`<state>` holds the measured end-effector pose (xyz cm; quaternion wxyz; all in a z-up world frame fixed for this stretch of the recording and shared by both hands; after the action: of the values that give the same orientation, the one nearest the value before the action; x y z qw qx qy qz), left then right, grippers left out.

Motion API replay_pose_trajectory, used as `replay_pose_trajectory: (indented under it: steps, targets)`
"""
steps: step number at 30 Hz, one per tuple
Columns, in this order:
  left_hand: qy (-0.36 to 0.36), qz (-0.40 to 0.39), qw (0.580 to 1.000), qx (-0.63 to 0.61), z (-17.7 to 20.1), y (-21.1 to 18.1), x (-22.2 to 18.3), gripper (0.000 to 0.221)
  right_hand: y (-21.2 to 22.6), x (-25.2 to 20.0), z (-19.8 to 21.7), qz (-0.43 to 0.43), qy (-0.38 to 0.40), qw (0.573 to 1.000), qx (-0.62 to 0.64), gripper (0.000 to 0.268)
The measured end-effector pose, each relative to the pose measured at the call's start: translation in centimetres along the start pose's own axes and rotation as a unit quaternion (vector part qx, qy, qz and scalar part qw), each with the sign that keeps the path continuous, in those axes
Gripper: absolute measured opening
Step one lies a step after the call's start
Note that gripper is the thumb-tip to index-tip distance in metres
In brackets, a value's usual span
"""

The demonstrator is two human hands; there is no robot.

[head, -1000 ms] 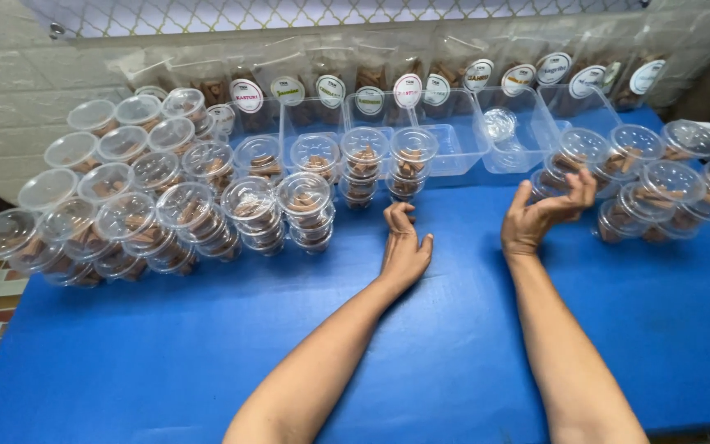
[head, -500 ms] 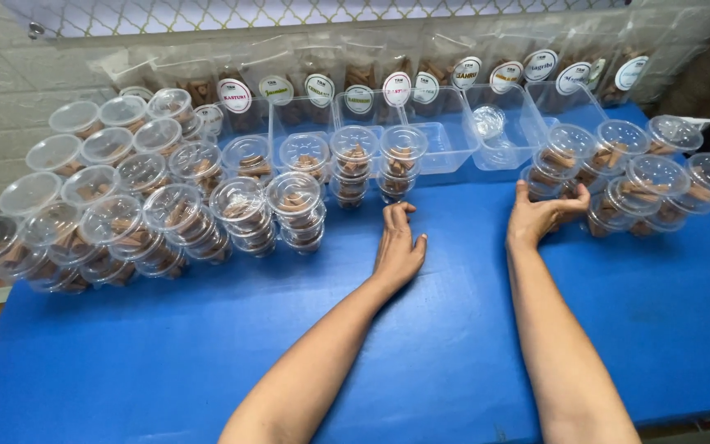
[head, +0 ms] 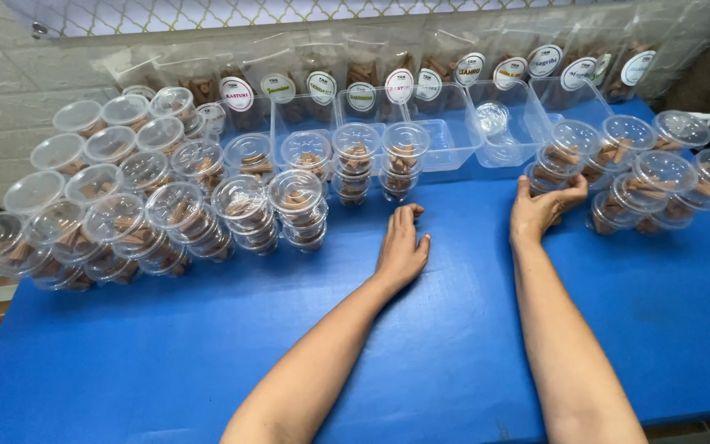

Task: The person stacks small transparent plastic containers filled with cinnamon sticks on a blue table. They repeatedly pick up stacks and place them into a growing pile, occasionally adjusting alignment.

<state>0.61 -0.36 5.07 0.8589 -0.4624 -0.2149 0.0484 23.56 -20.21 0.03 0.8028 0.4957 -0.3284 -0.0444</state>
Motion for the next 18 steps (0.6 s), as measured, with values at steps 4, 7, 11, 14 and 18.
replay_pose_trajectory:
  steps: [4,7,11,14,18]
  targets:
    - [0.0,-0.001,1.0,0.003,0.1,0.0,0.1,0.045,0.2,-0.1,0.1,0.012,0.006,1.0,-0.01,0.088]
    - [0.013,-0.006,1.0,0.007,0.0,0.1,0.1,0.046,1.1,-0.4,0.4,0.047,0.019,0.999,0.012,0.086]
    - [0.035,-0.005,0.999,0.035,-0.3,0.2,0.0,0.045,3.1,-1.4,0.9,0.104,0.044,0.992,0.048,0.082]
    - [0.04,-0.004,0.998,0.047,-0.6,0.7,0.1,0.047,4.7,-2.5,1.0,0.121,0.072,0.988,0.071,0.08]
    - [0.033,-0.009,0.998,0.044,-0.7,0.9,0.1,0.049,5.9,-4.0,0.6,0.115,0.134,0.979,0.096,0.083]
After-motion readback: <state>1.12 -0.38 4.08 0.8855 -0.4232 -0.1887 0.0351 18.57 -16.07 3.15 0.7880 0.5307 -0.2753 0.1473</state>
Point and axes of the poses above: each hand's wrist, its own x-axis towards the middle knuckle, its own z-axis out of the back of the hand, y = z × x, the point moved 2 cm from there along x, towards the middle knuckle, and after that the axes turned 3 degrees about -x, right-handed, at the moved point
